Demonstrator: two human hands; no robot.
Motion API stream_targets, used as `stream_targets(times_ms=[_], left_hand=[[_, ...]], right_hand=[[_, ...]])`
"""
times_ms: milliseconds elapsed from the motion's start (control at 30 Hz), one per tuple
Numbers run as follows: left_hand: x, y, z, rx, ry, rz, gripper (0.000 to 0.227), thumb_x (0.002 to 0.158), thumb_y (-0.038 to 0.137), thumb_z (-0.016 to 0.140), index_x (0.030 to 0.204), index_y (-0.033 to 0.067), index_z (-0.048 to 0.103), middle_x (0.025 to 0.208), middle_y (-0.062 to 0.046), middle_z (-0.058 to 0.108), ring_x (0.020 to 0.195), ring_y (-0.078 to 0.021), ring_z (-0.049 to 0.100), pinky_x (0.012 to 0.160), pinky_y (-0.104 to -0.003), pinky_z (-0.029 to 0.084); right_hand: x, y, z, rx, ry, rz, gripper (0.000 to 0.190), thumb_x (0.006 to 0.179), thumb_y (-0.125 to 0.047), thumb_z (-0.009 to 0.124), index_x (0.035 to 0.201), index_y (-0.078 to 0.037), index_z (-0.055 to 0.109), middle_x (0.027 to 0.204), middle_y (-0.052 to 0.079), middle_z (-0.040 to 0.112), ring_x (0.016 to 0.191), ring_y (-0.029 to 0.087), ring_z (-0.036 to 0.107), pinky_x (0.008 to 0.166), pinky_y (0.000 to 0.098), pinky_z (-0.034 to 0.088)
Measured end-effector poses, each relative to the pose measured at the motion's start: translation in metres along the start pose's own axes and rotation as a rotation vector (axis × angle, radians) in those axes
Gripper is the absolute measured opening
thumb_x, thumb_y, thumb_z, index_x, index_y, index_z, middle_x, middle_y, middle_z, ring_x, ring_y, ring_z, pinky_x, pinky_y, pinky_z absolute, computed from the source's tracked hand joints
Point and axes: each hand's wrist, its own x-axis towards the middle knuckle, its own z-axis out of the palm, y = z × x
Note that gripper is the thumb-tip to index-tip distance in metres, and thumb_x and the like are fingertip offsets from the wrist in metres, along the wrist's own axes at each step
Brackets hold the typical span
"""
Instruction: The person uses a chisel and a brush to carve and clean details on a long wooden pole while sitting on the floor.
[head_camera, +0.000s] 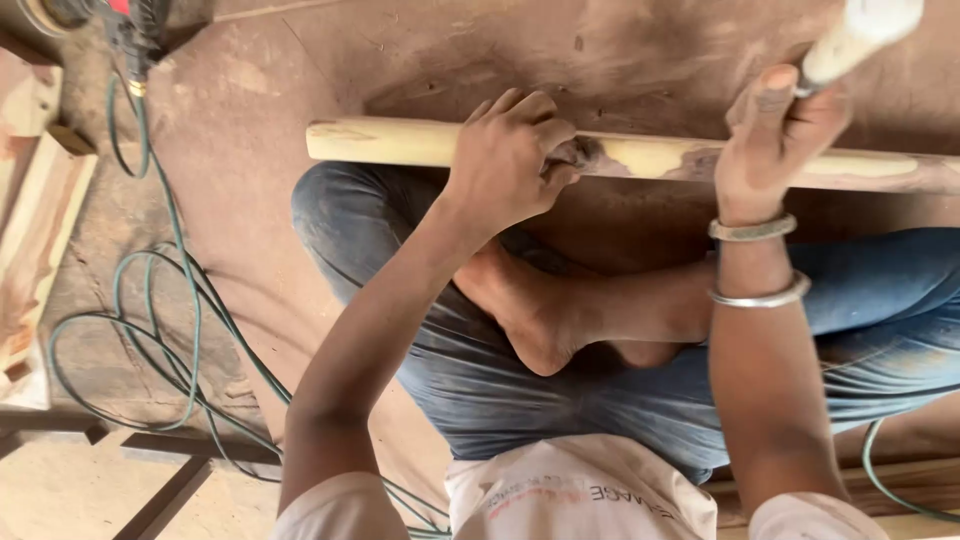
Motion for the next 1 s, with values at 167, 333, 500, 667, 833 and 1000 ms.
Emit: stream_targets(times_ms=[167, 333, 500, 667, 833, 1000], left_hand=[[0.027, 0.013, 0.009, 0.282, -0.184, 0.010, 0.013, 0.066, 0.018, 0.083, 0.077, 0.0147, 0.077, 0.085, -0.007, 0.073, 0.082, -0.0277, 0.072, 0.065, -0.040, 0.057], [0.044, 0.045, 0.025, 0.720, -0.445, 0.271, 0.006, 0.074, 0.014, 0.075, 0.070, 0.0169, 0.077, 0.068, -0.001, 0.072, 0.068, -0.0200, 0.072, 0.051, -0.033, 0.055], [0.042, 0.047, 0.013, 0.803, -0.751, 0.495, 0.016, 0.081, 0.009, 0.071, 0.067, 0.0154, 0.075, 0.070, -0.004, 0.072, 0.068, -0.0182, 0.072, 0.055, -0.032, 0.057], [0.049, 0.028, 0.004, 0.829, -0.722, 0.595, 0.010, 0.083, 0.013, 0.070, 0.074, 0.0100, 0.075, 0.075, -0.007, 0.072, 0.069, -0.0192, 0.072, 0.054, -0.033, 0.059], [0.060, 0.007, -0.008, 0.567, -0.739, 0.245, 0.009, 0.086, 0.015, 0.073, 0.088, 0.0064, 0.074, 0.074, -0.012, 0.072, 0.070, -0.0257, 0.072, 0.062, -0.040, 0.060], [0.053, 0.018, -0.016, 0.469, -0.566, 0.161, 0.025, 0.079, 0.026, 0.081, 0.089, 0.0037, 0.076, 0.078, -0.016, 0.072, 0.075, -0.0336, 0.072, 0.069, -0.045, 0.060]], right_hand=[[-0.006, 0.019, -0.002, 0.091, 0.113, 0.037, 0.045, 0.120, -0.043, 0.054, 0.097, -0.005, 0.045, 0.060, 0.002, 0.042, 0.048, 0.011, 0.039, 0.044, 0.0256, 0.029], [0.000, 0.011, 0.003, 0.124, 0.122, 0.030, 0.043, 0.118, -0.044, 0.052, 0.104, -0.004, 0.048, 0.060, 0.000, 0.040, 0.047, 0.008, 0.034, 0.043, 0.0239, 0.025], [-0.002, 0.012, 0.004, 0.137, 0.150, 0.021, 0.043, 0.116, -0.044, 0.052, 0.112, -0.002, 0.053, 0.062, -0.001, 0.041, 0.048, 0.006, 0.033, 0.044, 0.0230, 0.026], [-0.005, 0.020, 0.001, 0.150, 0.160, 0.051, 0.040, 0.118, -0.044, 0.052, 0.107, -0.005, 0.052, 0.061, -0.001, 0.041, 0.048, 0.007, 0.034, 0.045, 0.0230, 0.027], [-0.004, 0.020, 0.004, 0.160, 0.186, 0.043, 0.040, 0.116, -0.045, 0.051, 0.107, -0.005, 0.051, 0.063, -0.002, 0.041, 0.047, 0.006, 0.034, 0.044, 0.0225, 0.027], [0.000, 0.029, 0.004, 0.101, 0.157, -0.015, 0.040, 0.118, -0.044, 0.049, 0.108, -0.006, 0.051, 0.065, -0.003, 0.042, 0.047, 0.007, 0.040, 0.044, 0.0229, 0.034]])
